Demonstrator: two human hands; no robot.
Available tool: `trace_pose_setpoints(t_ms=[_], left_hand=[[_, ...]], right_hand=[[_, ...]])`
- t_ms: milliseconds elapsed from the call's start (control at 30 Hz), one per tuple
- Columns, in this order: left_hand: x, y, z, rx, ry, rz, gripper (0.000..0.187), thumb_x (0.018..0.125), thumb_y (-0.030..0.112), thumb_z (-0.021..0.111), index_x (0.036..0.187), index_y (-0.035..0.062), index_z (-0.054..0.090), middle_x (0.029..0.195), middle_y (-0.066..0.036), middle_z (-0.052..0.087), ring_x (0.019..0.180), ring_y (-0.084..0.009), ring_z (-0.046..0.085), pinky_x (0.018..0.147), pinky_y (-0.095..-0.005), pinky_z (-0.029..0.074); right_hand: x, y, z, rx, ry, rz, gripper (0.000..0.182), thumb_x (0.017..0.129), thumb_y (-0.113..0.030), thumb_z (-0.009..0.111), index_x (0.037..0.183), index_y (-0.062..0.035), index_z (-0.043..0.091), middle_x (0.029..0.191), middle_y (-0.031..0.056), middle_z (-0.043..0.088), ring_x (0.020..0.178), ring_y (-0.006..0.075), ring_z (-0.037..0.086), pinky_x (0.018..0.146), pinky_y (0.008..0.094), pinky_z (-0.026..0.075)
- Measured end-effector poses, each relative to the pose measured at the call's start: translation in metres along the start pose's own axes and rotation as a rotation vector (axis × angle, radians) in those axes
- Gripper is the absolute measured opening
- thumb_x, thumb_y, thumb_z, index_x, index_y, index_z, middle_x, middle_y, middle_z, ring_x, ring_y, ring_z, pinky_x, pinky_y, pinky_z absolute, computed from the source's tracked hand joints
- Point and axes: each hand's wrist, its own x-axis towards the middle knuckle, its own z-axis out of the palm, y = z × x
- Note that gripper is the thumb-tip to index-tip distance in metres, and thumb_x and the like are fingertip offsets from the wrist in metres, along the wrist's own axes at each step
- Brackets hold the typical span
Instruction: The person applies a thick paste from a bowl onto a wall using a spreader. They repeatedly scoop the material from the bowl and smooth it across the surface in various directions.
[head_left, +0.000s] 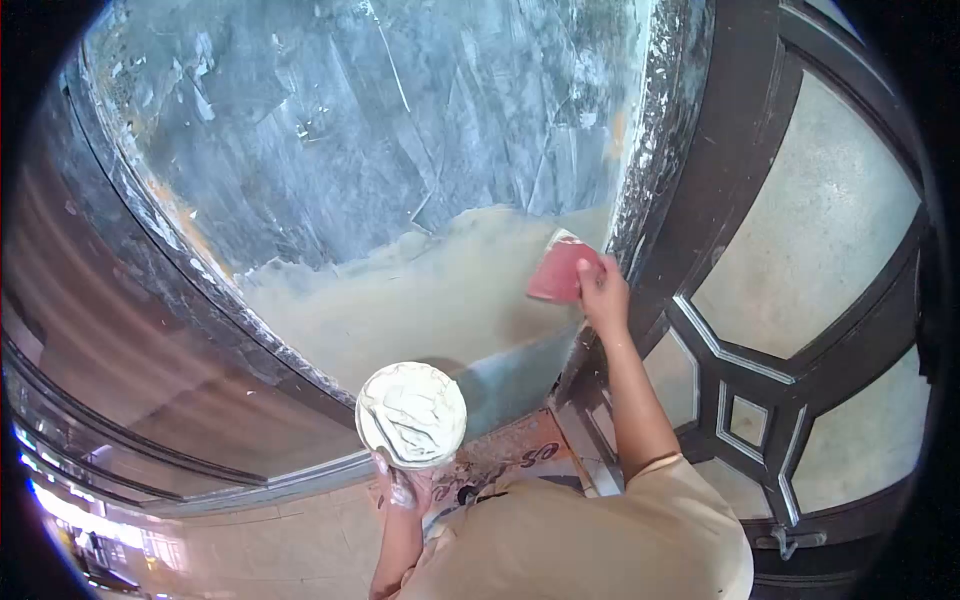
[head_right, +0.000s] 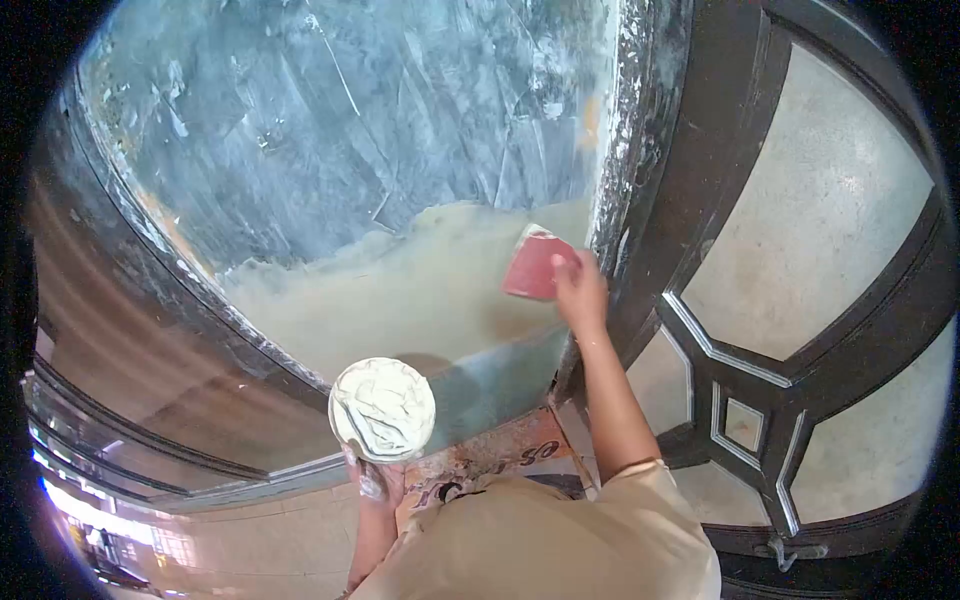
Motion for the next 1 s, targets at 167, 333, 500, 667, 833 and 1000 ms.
trace_pose_setpoints(t_ms=[167, 333, 500, 667, 833, 1000], left_hand=[[0.005, -0.002, 0.005, 0.003, -0.016, -0.032, 0.073, 0.084, 0.046, 0.054, 0.139, 0.0087, 0.022, 0.140, -0.013, 0.032, 0.125, -0.0308, 0.037, 0.102, -0.0493, 0.037], [-0.002, -0.005, 0.002, -0.045, 0.089, -0.031, 0.074, 0.082, 0.043, 0.058, 0.138, 0.0090, 0.023, 0.140, -0.013, 0.032, 0.124, -0.0319, 0.037, 0.099, -0.0501, 0.039], [-0.006, -0.006, 0.000, 0.039, 0.095, 0.013, 0.072, 0.084, 0.049, 0.052, 0.138, 0.0114, 0.024, 0.140, -0.011, 0.031, 0.124, -0.0314, 0.038, 0.099, -0.0499, 0.039], [-0.007, -0.009, 0.002, 0.013, 0.080, -0.031, 0.072, 0.084, 0.051, 0.050, 0.139, 0.0119, 0.023, 0.142, -0.010, 0.029, 0.126, -0.0306, 0.036, 0.099, -0.0490, 0.039], [-0.009, -0.013, 0.001, 0.022, 0.126, -0.049, 0.076, 0.083, 0.051, 0.053, 0.140, 0.0119, 0.022, 0.142, -0.010, 0.028, 0.125, -0.0304, 0.036, 0.099, -0.0486, 0.040], [-0.015, -0.011, 0.001, 0.045, 0.009, -0.037, 0.080, 0.081, 0.052, 0.055, 0.140, 0.0118, 0.019, 0.141, -0.010, 0.031, 0.125, -0.0317, 0.037, 0.096, -0.0497, 0.043]], right_hand=[[0.001, -0.069, 0.034, -0.071, -0.119, -0.149, 0.034, 0.085, -0.031, 0.060, 0.098, -0.0009, 0.055, 0.077, 0.0140, 0.064, 0.070, 0.0249, 0.064, 0.067, 0.0367, 0.048], [0.002, 0.028, 0.040, 0.335, 0.032, 0.128, 0.026, 0.089, -0.027, 0.055, 0.101, -0.0043, 0.054, 0.069, 0.0022, 0.055, 0.054, 0.0092, 0.053, 0.040, 0.0211, 0.043], [-0.025, 0.056, 0.014, 0.439, -0.087, 0.362, 0.025, 0.090, -0.027, 0.053, 0.101, -0.0047, 0.051, 0.069, -0.0001, 0.051, 0.048, 0.0068, 0.047, 0.039, 0.0201, 0.041], [-0.005, -0.030, 0.037, 0.294, -0.206, 0.001, 0.032, 0.087, -0.032, 0.057, 0.097, -0.0025, 0.053, 0.074, 0.0091, 0.060, 0.061, 0.0131, 0.059, 0.044, 0.0280, 0.045], [-0.001, 0.021, 0.057, 0.228, -0.028, 0.021, 0.034, 0.087, -0.035, 0.056, 0.099, -0.0032, 0.053, 0.075, 0.0086, 0.060, 0.063, 0.0178, 0.060, 0.044, 0.0297, 0.046], [-0.072, 0.110, 0.036, 0.385, -0.095, 0.788, 0.030, 0.090, -0.034, 0.052, 0.099, -0.0056, 0.049, 0.073, 0.0057, 0.056, 0.054, 0.0148, 0.055, 0.039, 0.0277, 0.045]])
